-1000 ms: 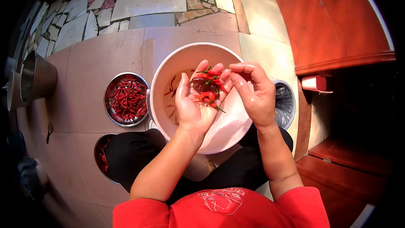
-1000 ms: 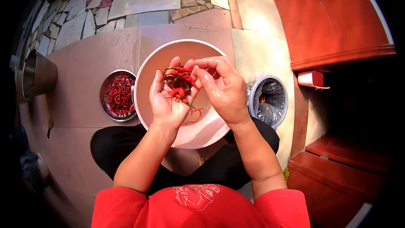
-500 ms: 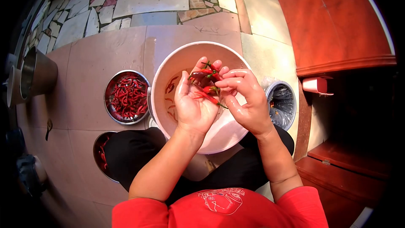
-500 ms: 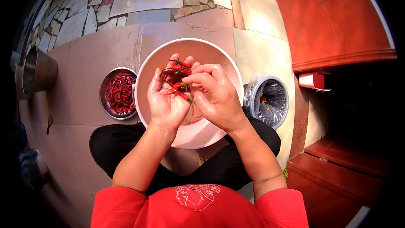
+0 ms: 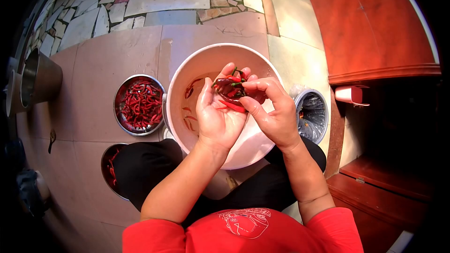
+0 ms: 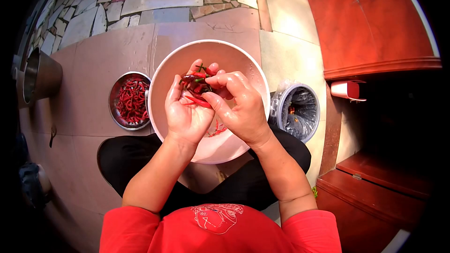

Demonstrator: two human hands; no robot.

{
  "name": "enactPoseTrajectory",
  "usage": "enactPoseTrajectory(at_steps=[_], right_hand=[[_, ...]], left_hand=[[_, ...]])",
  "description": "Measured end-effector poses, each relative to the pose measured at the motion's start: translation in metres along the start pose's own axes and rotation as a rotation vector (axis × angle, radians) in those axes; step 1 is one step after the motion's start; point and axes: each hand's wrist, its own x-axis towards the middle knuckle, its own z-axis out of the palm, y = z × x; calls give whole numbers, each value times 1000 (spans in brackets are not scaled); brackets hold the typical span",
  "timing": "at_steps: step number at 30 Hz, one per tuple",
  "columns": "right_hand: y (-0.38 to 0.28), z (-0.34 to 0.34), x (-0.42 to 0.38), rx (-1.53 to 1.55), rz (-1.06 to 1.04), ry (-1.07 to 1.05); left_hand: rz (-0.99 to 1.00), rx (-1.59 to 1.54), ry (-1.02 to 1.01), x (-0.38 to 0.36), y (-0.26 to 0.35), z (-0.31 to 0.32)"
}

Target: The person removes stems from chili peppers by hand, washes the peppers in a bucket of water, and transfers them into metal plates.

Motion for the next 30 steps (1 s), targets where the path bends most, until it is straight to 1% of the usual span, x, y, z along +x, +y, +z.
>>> enactPoseTrajectory(at_steps=[3,4,6,7,9,10,11,13,14,15,17,18,19,21,22,23,25,27,29,30], right_hand=[[0,-1,0,-64,-11,-12],[2,-2,-1,-65,-11,-13],[6,-4,-1,-159,-112,-86],[6,-5,-1,-158,-113,-86],[7,-6,-3,-6,-7,-61],[17,-4,-6,64,-13,26],[16,-3,-4,63,-13,27],[13,0,3,22,-138,221],[17,1,4,-87,-163,147],[15,8,4,-44,-159,133],[22,20,2,-33,-100,78],[31,25,4,-153,-181,133],[34,29,3,-156,-181,139],[32,36,4,606,145,343],[28,33,5,739,228,407],[26,31,6,738,228,408],[22,27,7,967,230,388],[22,29,9,919,210,404],[21,29,9,1115,253,445],[19,28,8,1167,248,425]], left_hand=[[0,7,-19,1,0,1],[5,24,9,1,-1,2],[10,41,37,1,0,3],[2,63,11,0,2,3],[-6,86,-17,0,3,4],[-7,58,-18,0,3,4],[-9,30,-20,0,3,4],[-18,62,-28,0,0,2],[-24,96,-39,1,-1,1],[-28,95,-40,2,-3,-1],[-40,194,-47,1,-9,-6],[-9,199,-20,-1,-13,2],[-15,201,-24,-2,-15,2],[35,112,30,-3,-19,0],[47,114,31,-3,-19,1],[45,113,30,-2,-20,-1],[99,155,41,2,-24,-5],[109,172,29,3,-25,-3],[120,189,18,3,-24,-1],[121,166,27,3,-23,0]])
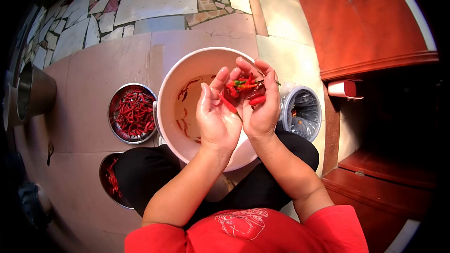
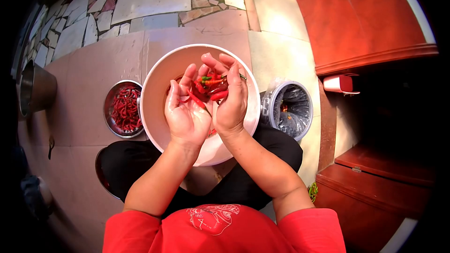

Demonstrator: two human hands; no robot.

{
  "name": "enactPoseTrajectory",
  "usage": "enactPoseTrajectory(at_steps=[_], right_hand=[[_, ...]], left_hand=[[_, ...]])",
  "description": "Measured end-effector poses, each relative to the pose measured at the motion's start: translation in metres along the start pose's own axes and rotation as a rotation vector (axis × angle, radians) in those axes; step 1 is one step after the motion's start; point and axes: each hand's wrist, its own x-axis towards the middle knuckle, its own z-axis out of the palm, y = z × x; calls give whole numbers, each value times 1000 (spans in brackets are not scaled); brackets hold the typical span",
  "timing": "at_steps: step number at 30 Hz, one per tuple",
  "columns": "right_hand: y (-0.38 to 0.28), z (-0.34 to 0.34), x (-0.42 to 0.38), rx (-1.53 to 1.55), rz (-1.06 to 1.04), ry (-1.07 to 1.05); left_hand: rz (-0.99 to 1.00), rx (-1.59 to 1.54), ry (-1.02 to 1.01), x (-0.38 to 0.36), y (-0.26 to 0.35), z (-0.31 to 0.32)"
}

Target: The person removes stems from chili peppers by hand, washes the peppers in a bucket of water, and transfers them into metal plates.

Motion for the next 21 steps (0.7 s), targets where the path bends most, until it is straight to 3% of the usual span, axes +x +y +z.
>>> enactPoseTrajectory(at_steps=[7,8,12,15,17,21], right_hand=[[-1,6,-6,-24,-108,-60],[-2,2,-7,-113,-160,-175],[1,-1,-8,-135,-215,-240],[-2,-1,-4,-37,-145,-162],[-4,1,-1,-151,-123,-9],[-5,8,-3,-122,-127,11]], left_hand=[[-12,-77,24,-1,3,6],[-16,-89,16,0,3,6],[-21,-109,46,1,2,6],[-22,-117,5,1,1,6],[-10,-97,24,1,1,8],[-13,-115,30,1,2,8]])
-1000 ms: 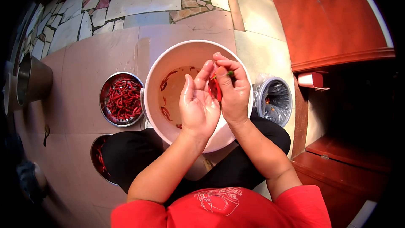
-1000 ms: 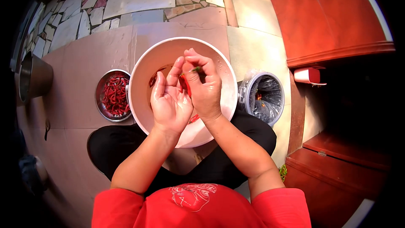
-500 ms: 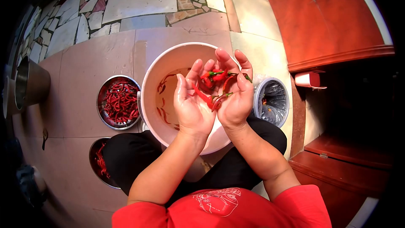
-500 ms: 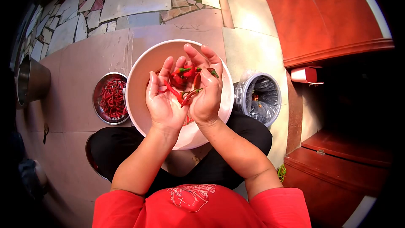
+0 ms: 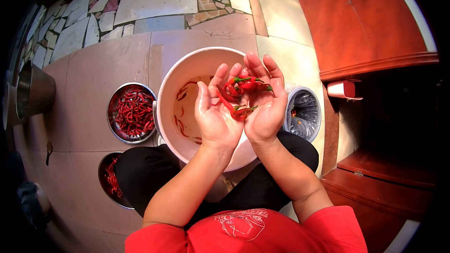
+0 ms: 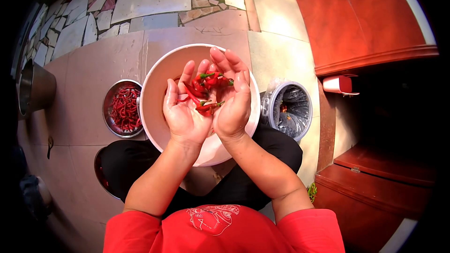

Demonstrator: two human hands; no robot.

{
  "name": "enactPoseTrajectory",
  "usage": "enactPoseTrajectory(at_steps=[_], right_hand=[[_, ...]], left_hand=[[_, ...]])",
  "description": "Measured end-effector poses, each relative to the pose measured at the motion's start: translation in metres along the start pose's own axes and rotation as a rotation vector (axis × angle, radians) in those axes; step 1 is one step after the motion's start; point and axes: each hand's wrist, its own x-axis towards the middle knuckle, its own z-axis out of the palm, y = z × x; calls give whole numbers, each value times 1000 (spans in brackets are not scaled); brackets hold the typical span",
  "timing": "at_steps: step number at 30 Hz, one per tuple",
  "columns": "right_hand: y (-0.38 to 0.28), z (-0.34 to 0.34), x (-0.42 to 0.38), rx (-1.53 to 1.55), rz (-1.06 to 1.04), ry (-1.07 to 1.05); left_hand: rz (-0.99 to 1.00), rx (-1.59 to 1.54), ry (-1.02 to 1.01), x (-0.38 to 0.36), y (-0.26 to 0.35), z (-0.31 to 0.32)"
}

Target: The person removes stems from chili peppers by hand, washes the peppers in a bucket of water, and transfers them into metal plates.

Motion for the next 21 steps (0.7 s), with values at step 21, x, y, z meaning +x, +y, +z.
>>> enactPoseTrajectory(at_steps=[21], right_hand=[[2,-5,-1,-8,-37,-27]], left_hand=[[11,23,-96,2,-2,6]])
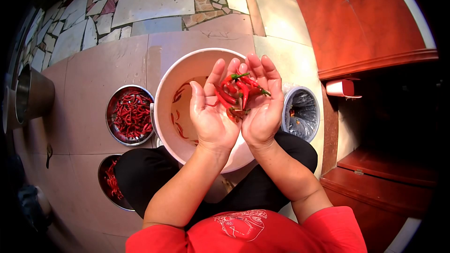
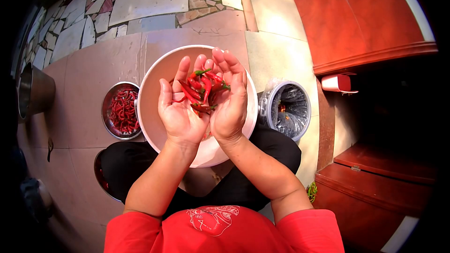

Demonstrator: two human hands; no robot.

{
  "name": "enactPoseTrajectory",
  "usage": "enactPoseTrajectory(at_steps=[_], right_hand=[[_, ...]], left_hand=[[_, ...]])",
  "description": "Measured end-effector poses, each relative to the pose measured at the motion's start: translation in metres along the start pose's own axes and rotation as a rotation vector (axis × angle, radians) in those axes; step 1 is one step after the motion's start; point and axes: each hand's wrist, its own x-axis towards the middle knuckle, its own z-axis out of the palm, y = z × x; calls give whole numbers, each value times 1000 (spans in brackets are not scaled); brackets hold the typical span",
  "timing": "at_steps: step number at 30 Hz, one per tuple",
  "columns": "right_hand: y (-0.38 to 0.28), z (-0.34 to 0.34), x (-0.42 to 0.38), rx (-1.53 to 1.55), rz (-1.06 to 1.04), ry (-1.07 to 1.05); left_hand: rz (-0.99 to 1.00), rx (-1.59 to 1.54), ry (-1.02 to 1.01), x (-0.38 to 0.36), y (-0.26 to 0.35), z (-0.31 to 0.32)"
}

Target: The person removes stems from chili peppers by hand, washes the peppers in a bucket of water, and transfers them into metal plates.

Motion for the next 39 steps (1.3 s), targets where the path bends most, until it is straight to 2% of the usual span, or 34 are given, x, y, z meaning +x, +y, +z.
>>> enactPoseTrajectory(at_steps=[5,12,19,24,28,31,34,37,39], right_hand=[[-2,5,1,25,13,64],[-4,5,2,108,-5,36],[-11,10,-2,-85,-6,23],[-5,-1,3,-309,-220,-161],[-3,9,4,-286,-300,-133],[-4,8,9,-482,-448,-166],[-7,4,7,-200,-329,-292],[-15,3,16,-237,-257,-351],[-18,6,16,-209,-224,-284]], left_hand=[[-24,-23,-35,0,0,1],[-47,-14,-26,2,-1,-1],[-47,-31,-33,5,-5,-5],[-53,-68,-18,6,-7,-4],[-66,-85,6,8,-7,-3],[-91,-99,12,6,-7,-5],[-131,-95,53,5,-6,-6],[-150,-102,62,6,-9,-10],[-174,-106,53,5,-8,-11]])
